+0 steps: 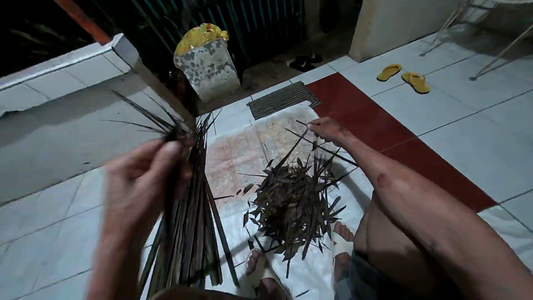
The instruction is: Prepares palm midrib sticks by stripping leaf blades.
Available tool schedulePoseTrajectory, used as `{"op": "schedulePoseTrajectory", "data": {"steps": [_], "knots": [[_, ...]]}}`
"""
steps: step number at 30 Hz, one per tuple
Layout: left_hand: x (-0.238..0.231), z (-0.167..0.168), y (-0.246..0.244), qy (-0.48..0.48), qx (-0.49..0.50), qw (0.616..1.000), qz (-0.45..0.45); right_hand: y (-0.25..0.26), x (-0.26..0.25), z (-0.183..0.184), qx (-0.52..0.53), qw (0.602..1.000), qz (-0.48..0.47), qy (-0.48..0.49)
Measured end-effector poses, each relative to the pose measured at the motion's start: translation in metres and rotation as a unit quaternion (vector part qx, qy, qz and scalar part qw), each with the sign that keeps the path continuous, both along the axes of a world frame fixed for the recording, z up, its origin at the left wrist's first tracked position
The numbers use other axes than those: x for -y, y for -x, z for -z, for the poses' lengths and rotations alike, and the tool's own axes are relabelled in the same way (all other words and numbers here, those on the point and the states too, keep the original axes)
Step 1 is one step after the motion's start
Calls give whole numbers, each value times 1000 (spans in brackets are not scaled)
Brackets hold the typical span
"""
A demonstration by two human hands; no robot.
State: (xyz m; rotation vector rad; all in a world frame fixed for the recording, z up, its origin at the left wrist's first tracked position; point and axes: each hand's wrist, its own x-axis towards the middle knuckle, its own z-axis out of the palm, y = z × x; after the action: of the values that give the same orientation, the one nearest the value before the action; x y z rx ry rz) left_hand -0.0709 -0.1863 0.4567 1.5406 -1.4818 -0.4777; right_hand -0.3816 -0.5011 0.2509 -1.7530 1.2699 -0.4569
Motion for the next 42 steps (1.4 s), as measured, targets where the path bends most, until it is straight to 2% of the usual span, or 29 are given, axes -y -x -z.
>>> {"op": "schedulePoseTrajectory", "data": {"steps": [2,6,9,13,19,26,42], "knots": [[31,32,15,5,39,999,-29,-13,-10,-11,16,999,-22,47],[70,93,14,8,80,995,-53,-25,-46,-41,86,983,-87,134],[87,110,16,24,99,993,-66,-25,-90,-69,129,972,-112,159],[110,127,20,67,162,983,-50,-33,-110,-75,166,959,-115,200],[134,135,45,95,264,960,-20,-35,-114,-72,161,962,-57,214],[144,140,70,68,372,925,-24,-27,-106,-68,119,973,-38,195],[133,128,83,39,395,918,-8,-36,-115,-66,45,973,31,223]]}}
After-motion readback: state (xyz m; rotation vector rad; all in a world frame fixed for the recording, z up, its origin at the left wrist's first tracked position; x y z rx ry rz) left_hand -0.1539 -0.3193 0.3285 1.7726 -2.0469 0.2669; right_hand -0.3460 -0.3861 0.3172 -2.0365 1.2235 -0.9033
